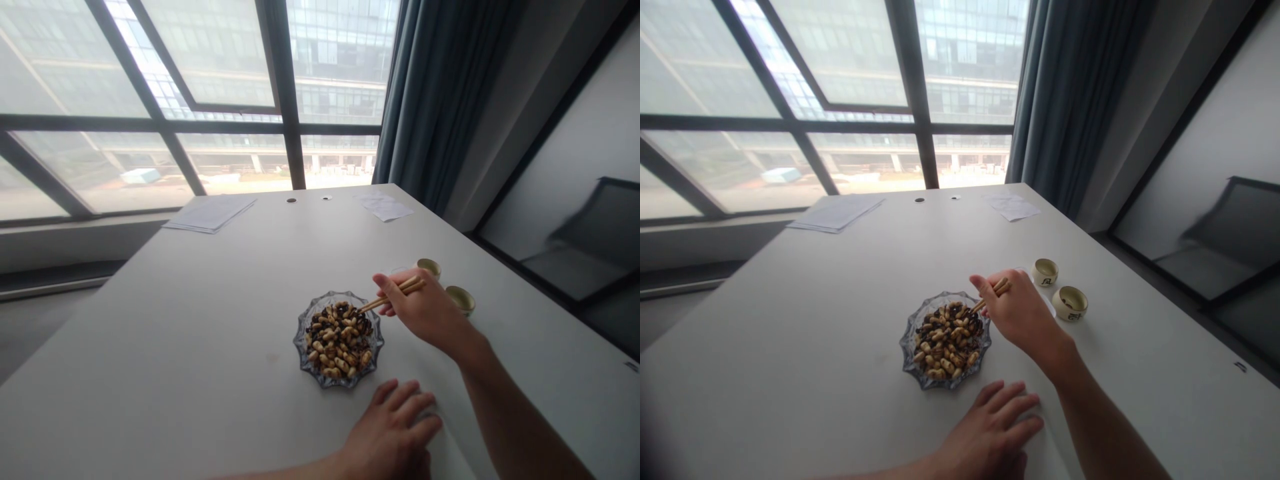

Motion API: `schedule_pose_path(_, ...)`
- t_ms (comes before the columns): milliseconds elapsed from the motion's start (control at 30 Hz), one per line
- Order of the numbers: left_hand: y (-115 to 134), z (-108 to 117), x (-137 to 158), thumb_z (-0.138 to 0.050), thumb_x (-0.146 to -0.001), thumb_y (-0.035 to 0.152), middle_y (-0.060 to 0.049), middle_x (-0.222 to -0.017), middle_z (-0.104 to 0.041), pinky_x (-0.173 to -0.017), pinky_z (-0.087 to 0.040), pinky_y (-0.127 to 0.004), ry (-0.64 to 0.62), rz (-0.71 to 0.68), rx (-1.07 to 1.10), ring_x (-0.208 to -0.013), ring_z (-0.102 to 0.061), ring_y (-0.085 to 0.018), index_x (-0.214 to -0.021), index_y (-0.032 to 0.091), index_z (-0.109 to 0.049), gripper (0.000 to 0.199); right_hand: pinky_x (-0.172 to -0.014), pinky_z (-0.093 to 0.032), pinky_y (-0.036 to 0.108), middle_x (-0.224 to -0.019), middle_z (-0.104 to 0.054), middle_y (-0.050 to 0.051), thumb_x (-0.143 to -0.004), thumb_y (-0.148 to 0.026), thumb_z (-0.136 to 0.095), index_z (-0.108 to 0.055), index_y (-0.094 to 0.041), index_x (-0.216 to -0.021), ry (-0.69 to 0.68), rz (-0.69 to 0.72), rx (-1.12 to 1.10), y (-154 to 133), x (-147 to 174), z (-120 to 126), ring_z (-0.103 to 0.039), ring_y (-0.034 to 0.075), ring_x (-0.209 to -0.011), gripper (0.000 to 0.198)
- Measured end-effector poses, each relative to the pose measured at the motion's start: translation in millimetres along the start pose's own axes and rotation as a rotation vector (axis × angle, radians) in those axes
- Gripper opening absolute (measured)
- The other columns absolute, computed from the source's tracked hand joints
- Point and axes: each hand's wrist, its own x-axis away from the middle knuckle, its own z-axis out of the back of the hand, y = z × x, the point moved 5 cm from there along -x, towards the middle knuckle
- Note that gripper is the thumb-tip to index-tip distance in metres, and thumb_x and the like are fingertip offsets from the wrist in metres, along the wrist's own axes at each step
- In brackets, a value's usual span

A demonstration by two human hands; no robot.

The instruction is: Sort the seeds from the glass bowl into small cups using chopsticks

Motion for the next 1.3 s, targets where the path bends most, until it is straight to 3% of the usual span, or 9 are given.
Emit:
schedule_pose_path(133, 0.9, -1.3, 0.0, -0.053, -0.11, 0.039, 0.0, -0.159, -0.056, -0.125, -0.033, -0.043, -0.004, -0.001, 0.003, -0.149, -0.046, -0.024, -0.14, 0.026, -0.058, 0.033, -0.054, -0.061, 0.029, -0.078, -0.083, 0.011, -0.098, -0.063, -0.066, -0.078, -0.017, -0.077, 0.016, -0.011, 0.001, -7.7, 4.6, 7.9, -0.081, 0.026, -0.062, 0.053)
schedule_pose_path(233, 1.1, 0.2, -0.2, -0.056, -0.108, 0.04, -0.001, -0.16, -0.056, -0.126, -0.033, -0.044, -0.007, 0.006, 0.008, -0.148, -0.047, -0.025, -0.139, 0.025, -0.059, 0.034, -0.054, -0.062, 0.029, -0.073, -0.082, 0.01, -0.097, -0.064, -0.067, -0.08, -0.018, -0.079, 0.082, -0.034, 0.012, -19.1, 15.4, 28.7, -0.081, 0.027, -0.062, 0.052)
schedule_pose_path(433, 1.9, 7.1, -0.7, -0.06, -0.104, 0.038, -0.001, -0.161, -0.055, -0.127, -0.033, -0.044, -0.032, 0.036, 0.047, -0.15, -0.046, -0.026, -0.138, 0.025, -0.059, 0.037, -0.053, -0.064, 0.03, -0.064, -0.079, 0.009, -0.098, -0.056, -0.069, -0.08, -0.021, -0.077, 0.485, -0.061, 0.244, -36.0, 44.9, 109.2, -0.079, 0.026, -0.058, 0.043)
schedule_pose_path(533, 1.7, 8.3, -0.7, -0.061, -0.103, 0.037, 0.001, -0.162, -0.054, -0.127, -0.033, -0.045, -0.038, 0.054, 0.077, -0.151, -0.046, -0.025, -0.139, 0.026, -0.058, 0.038, -0.052, -0.063, 0.026, -0.063, -0.078, 0.009, -0.1, -0.044, -0.068, -0.077, -0.021, -0.072, 0.628, -0.173, 0.316, -25.3, 50.5, 143.5, -0.079, 0.024, -0.057, 0.037)
schedule_pose_path(700, 0.9, 6.3, -0.4, -0.062, -0.102, 0.036, 0.001, -0.162, -0.055, -0.127, -0.034, -0.045, -0.035, 0.054, 0.092, -0.151, -0.047, -0.026, -0.141, 0.028, -0.057, 0.04, -0.043, -0.059, 0.024, -0.058, -0.075, 0.012, -0.097, -0.042, -0.071, -0.072, -0.02, -0.062, 0.628, -0.297, 0.23, 18.1, 37.4, 168.8, -0.076, 0.023, -0.047, 0.041)
schedule_pose_path(900, 1.2, 8.0, -0.5, -0.064, -0.1, 0.036, 0.001, -0.161, -0.055, -0.126, -0.035, -0.045, -0.026, 0.055, 0.093, -0.15, -0.048, -0.027, -0.14, 0.028, -0.057, 0.041, -0.042, -0.064, 0.032, -0.058, -0.075, 0.01, -0.092, -0.047, -0.076, -0.072, -0.021, -0.064, 0.609, -0.298, 0.171, 37.8, 27.9, 168.1, -0.077, 0.028, -0.049, 0.038)
schedule_pose_path(1000, 1.7, 9.6, -1.2, -0.064, -0.1, 0.034, 0.0, -0.16, -0.056, -0.127, -0.035, -0.045, -0.034, 0.057, 0.089, -0.15, -0.048, -0.026, -0.14, 0.028, -0.058, 0.041, -0.049, -0.067, 0.034, -0.063, -0.077, 0.011, -0.09, -0.052, -0.079, -0.073, -0.021, -0.068, 0.625, -0.286, 0.123, 27.6, 29.6, 161.0, -0.078, 0.028, -0.052, 0.039)
schedule_pose_path(1100, 1.8, 9.5, -1.7, -0.065, -0.098, 0.033, -0.001, -0.16, -0.056, -0.126, -0.035, -0.044, -0.041, 0.055, 0.077, -0.149, -0.048, -0.026, -0.14, 0.028, -0.059, 0.042, -0.054, -0.068, 0.033, -0.067, -0.079, 0.011, -0.089, -0.062, -0.078, -0.076, -0.019, -0.075, 0.607, -0.181, 0.027, 8.7, 28.8, 144.1, -0.079, 0.026, -0.055, 0.045)
schedule_pose_path(1300, 1.9, 7.9, -1.3, -0.062, -0.102, 0.036, -0.001, -0.161, -0.055, -0.126, -0.035, -0.045, -0.038, 0.04, 0.062, -0.15, -0.047, -0.026, -0.14, 0.026, -0.058, 0.04, -0.057, -0.067, 0.03, -0.074, -0.082, 0.012, -0.086, -0.07, -0.077, -0.082, -0.016, -0.083, 0.202, -0.051, -0.166, -17.2, 15.2, 71.3, -0.081, 0.027, -0.063, 0.054)
